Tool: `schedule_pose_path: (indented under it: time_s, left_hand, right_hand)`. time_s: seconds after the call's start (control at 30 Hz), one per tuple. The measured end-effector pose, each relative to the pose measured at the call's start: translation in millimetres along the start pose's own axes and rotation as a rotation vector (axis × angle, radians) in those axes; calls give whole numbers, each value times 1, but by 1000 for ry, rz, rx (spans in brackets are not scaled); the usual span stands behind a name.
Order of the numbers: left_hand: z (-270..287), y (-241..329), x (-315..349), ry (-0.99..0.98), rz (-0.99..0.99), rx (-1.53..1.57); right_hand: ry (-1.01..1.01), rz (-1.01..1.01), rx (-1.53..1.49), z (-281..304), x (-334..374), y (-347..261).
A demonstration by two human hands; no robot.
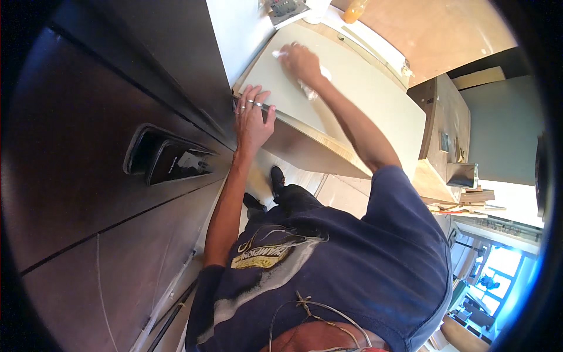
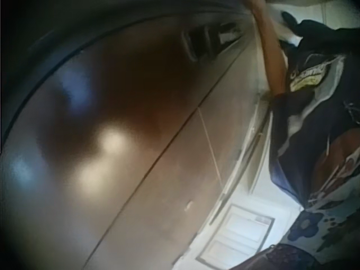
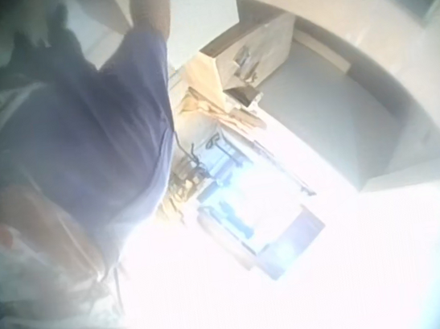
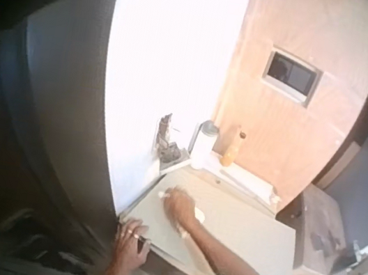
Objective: The person cleans a cabinet door by wiping its surfaces with a cloth, then uses a metal tool to scrape or clean the narrow edge of the door, and finishes by wiping the area again with the cloth.
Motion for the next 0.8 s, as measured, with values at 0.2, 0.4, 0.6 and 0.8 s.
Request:
schedule_pose_path:
  time_s: [0.2,0.4,0.6,0.8]
  left_hand:
    - [-1,-1,1,-61,-32,-26]
    - [-8,-3,-1,-155,-14,-112]
    - [10,18,-11,-109,-72,-125]
    - [-9,17,-49,-120,-66,-311]
  right_hand:
    - [-580,-178,-668,-2,43,5]
    - [-483,-538,-1690,35,84,37]
    - [-169,-535,-1581,61,127,94]
    - [216,-663,-1357,94,185,133]
Point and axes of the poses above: each hand's wrist, its own x-axis away from the middle knuckle, its own z-axis out of the back of the hand, y = z × x, the point moved 9 cm from there along -x, towards the middle knuckle, and after that the axes turned 2 degrees about -x, right-handed, at the moved point
